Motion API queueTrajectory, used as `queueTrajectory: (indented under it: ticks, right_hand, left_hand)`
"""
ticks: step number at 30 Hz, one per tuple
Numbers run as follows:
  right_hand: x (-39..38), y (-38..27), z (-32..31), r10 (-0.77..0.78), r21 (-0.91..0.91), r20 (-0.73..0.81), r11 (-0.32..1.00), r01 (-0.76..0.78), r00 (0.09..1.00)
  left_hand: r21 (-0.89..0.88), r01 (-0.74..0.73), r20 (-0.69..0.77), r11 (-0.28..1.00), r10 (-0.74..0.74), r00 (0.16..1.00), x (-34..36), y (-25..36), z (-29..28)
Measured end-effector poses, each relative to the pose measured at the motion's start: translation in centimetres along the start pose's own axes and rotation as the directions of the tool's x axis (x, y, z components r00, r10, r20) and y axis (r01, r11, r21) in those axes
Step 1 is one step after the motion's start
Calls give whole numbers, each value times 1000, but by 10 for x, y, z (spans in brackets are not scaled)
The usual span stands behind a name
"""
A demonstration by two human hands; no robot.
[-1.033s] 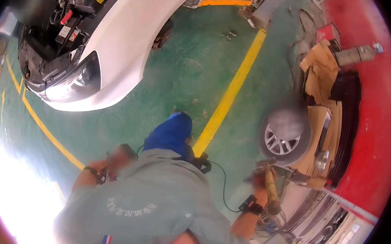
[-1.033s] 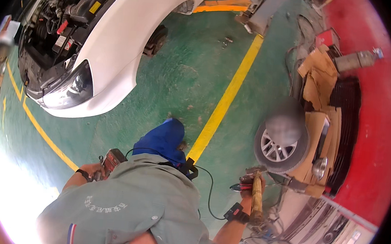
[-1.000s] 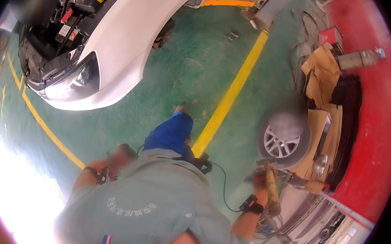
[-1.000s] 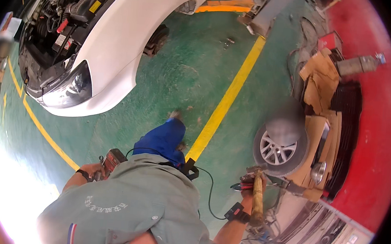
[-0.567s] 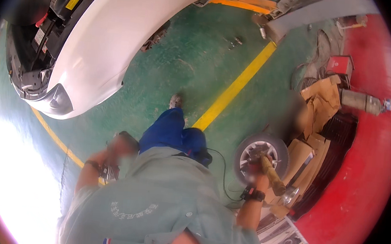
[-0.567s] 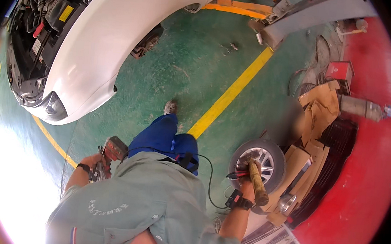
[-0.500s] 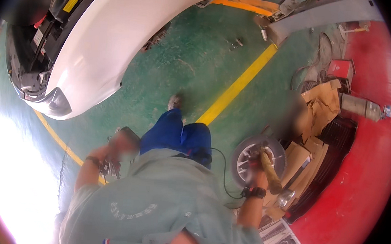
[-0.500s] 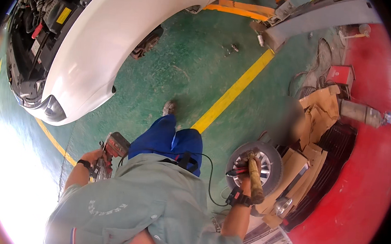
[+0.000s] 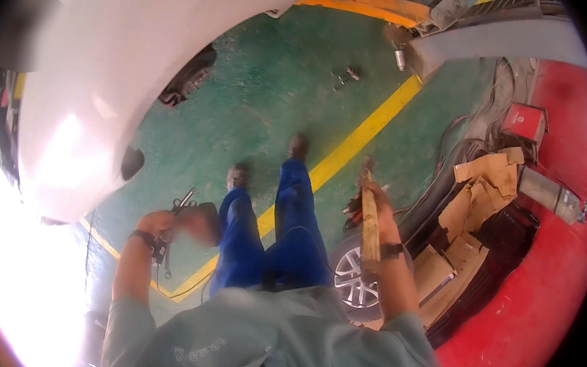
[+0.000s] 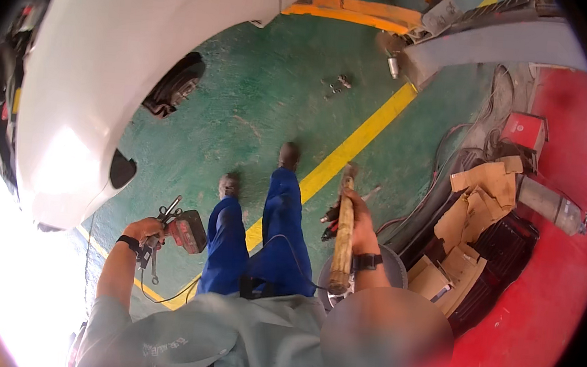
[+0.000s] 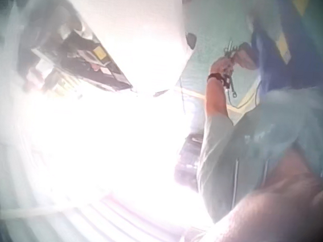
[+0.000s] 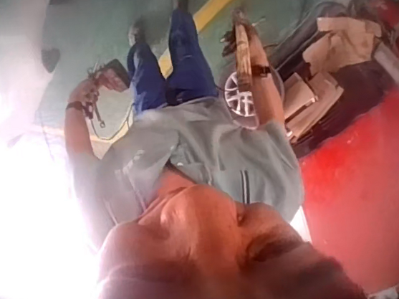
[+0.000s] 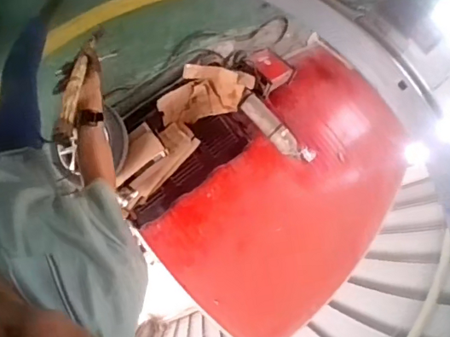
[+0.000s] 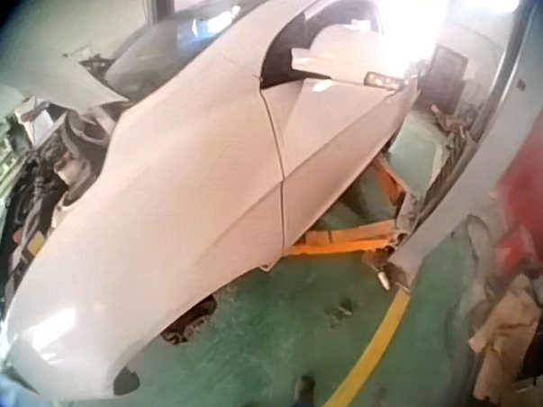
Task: The person uses a screwdriver and a lug wrench to remove components from the wheel hub assembly. The person then leverages a long metal bar to loosen and remove the central axle nut from the brake assembly.
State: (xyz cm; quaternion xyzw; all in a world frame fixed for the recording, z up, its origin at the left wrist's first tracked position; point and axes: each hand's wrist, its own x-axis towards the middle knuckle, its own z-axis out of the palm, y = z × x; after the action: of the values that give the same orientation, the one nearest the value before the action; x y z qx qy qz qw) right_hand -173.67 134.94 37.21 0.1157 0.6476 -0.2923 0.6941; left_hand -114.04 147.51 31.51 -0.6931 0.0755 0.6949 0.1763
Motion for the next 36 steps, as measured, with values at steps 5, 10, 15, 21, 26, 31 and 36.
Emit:
queueTrajectory:
  ticks: [5,10,15,21,26,31,36]
  right_hand:
    - [98,-32,12,56,-84,18,995,-54,998]
    - [253,-35,-12,-65,-156,-60,986,55,996]
    - [389,-51,-32,-211,-215,-7,955,204,978]
    - [524,-82,-63,-527,-632,-10,662,403,850]
    - [610,-86,-95,-815,-884,28,251,394,579]
    - [645,-51,-96,-891,-921,-12,187,342,455]
    - [656,-32,-98,-910,-941,-70,196,275,409]
  left_hand:
    - [498,-399,120,770,395,911,43,112,49]
    - [437,-106,-9,893,122,992,145,261,95]
    - [720,-285,127,632,283,951,239,402,131]
    - [911,-406,339,65,442,830,322,528,162]
    - [952,-306,260,-3,533,805,379,589,196]
    - [963,-190,262,-189,505,822,432,615,211]
    - [937,-205,326,-283,496,805,455,614,219]
